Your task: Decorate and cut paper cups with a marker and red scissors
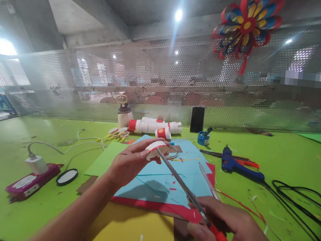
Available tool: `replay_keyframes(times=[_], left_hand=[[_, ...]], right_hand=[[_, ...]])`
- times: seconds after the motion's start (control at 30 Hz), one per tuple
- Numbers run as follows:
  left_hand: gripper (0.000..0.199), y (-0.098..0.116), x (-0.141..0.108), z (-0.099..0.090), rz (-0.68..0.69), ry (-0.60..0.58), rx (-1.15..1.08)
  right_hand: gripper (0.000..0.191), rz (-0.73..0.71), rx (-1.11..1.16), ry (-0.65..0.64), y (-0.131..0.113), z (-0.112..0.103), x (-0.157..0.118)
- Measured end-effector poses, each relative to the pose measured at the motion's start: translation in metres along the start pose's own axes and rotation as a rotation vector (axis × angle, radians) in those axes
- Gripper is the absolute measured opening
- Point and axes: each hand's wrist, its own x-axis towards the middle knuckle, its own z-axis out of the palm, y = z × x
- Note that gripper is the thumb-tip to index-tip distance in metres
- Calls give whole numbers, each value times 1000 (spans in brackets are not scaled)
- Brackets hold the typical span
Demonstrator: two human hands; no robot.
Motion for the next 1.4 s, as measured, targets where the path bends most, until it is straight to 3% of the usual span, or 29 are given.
replay_keyframes(times=[0.47, 0.87, 1.2, 1.4], left_hand=[[38, 6, 1, 0, 48, -15, 98], [37, 4, 0, -2, 64, -18, 120], [36, 5, 2, -2, 86, -58, 152], [37, 4, 2, -4, 63, -42, 204]], right_hand=[[27, -68, -12, -32, -4, -4, 0], [34, -7, 23, -183, -10, -10, 2], [29, -78, -130, -223, 0, -16, 3], [37, 11, -166, -257, 1, -15, 3]])
